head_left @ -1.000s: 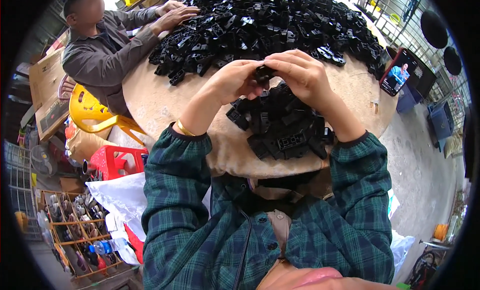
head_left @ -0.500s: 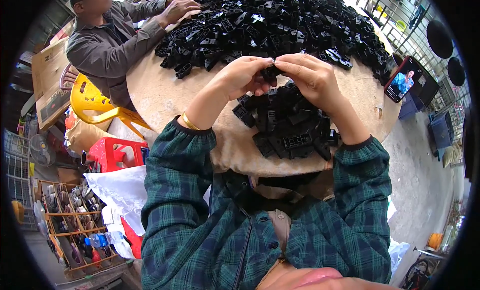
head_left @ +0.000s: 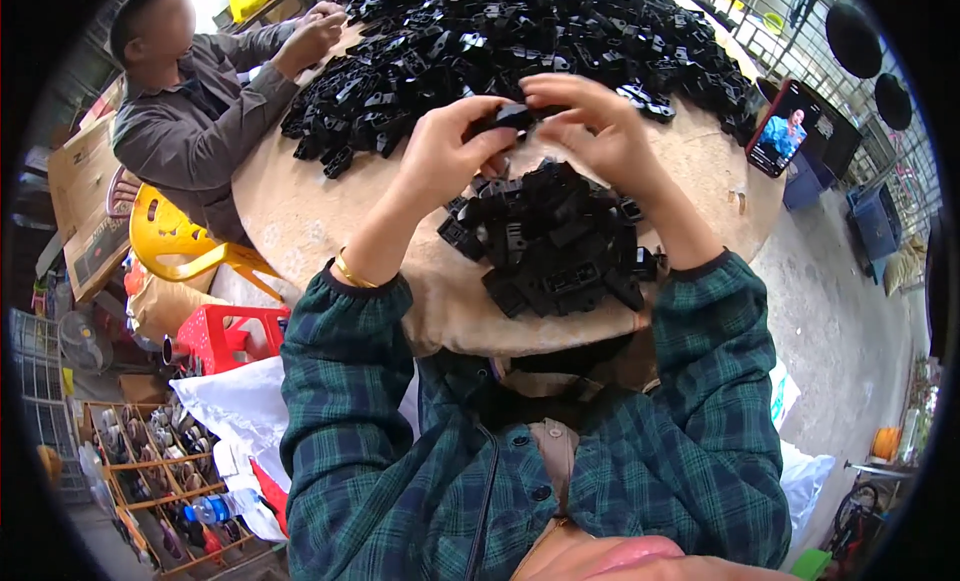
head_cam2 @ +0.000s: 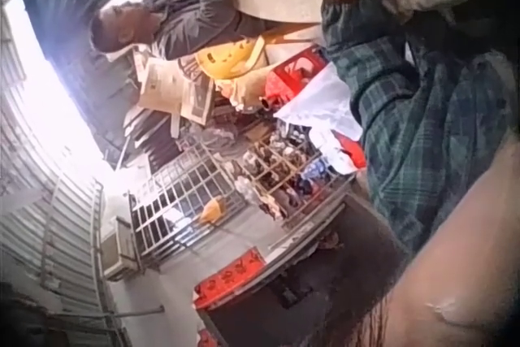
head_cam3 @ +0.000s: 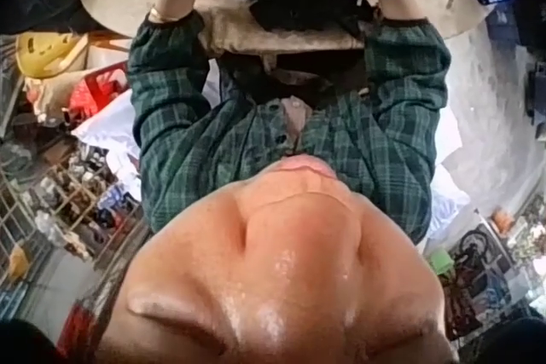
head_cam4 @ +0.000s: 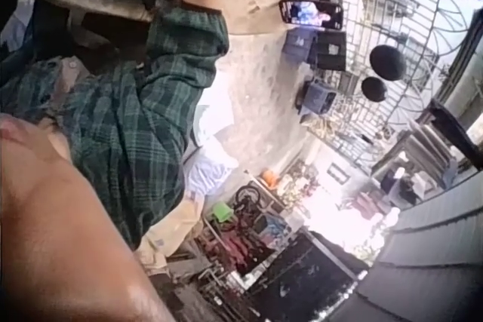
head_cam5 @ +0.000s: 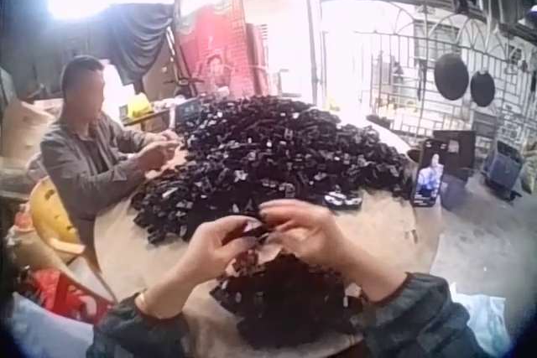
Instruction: Sorting and inspecting small black plastic components on a production floor workbench.
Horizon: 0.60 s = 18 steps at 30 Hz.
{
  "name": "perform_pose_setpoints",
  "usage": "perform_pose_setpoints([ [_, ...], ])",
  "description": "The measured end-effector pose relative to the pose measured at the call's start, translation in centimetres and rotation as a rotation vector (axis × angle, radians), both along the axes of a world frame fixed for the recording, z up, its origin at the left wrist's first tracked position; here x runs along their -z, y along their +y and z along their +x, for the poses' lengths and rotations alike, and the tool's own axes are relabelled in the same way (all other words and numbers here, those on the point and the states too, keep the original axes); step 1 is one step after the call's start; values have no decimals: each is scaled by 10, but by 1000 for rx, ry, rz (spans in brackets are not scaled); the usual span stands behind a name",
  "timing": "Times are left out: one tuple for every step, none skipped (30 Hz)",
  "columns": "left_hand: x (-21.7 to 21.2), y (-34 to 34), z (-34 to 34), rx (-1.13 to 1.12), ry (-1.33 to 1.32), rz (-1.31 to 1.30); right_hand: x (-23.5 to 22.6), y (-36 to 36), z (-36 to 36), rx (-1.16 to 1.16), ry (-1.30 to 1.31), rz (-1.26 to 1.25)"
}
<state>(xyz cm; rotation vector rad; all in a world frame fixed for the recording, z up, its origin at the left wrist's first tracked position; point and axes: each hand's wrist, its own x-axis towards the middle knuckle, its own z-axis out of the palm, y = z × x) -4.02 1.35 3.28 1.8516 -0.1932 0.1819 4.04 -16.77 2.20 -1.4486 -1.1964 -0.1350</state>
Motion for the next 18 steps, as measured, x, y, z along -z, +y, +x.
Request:
perform_pose_setpoints([
  [2, -1, -1, 69, -125, 76, 2, -2, 6, 59, 83, -17],
  [5, -5, -2, 137, -249, 154, 5, -4, 16, 97, 138, -26],
  [3, -13, -8, 190, -241, 291, 9, -5, 23, 140, 235, -11],
  [-7, -23, -15, 285, -310, 518, 14, -5, 28, 158, 160, -54],
  [0, -29, -15, 324, -411, 562, 19, -4, 33, 176, 84, -98],
  [4, -33, -17, 365, -513, 607, 21, 3, 32, 148, 56, -143],
  [7, -36, -20, 355, -525, 622, 22, 7, 30, 120, 76, -237],
  [10, -39, -23, 345, -537, 637, 24, 11, 27, 92, 95, -330],
  [12, -40, -25, 350, -520, 644, 24, 13, 26, 52, 130, -400],
  [11, -38, -25, 346, -517, 648, 24, 17, 25, 38, 190, -466],
  [8, -37, -24, 371, -490, 582, 23, 19, 24, 24, 253, -534],
  [6, -36, -22, 396, -462, 515, 43, 21, 37, -44, 259, -480],
  [5, -30, -16, 313, -513, 502, 42, 21, 37, -100, 251, -434],
  [3, -20, -8, 184, -496, 453, 42, 22, 36, -155, 244, -389],
  [6, -9, -1, 21, -301, 278, 49, 25, 43, -145, 133, -332],
  [12, 8, 10, -156, -382, 407, 47, 25, 41, -147, 136, -334],
  [13, 21, 17, -294, -315, 467, 42, 22, 38, -69, 26, -413],
  [16, 38, 21, -406, -293, 648, 37, 23, 36, -1, -90, -483],
])
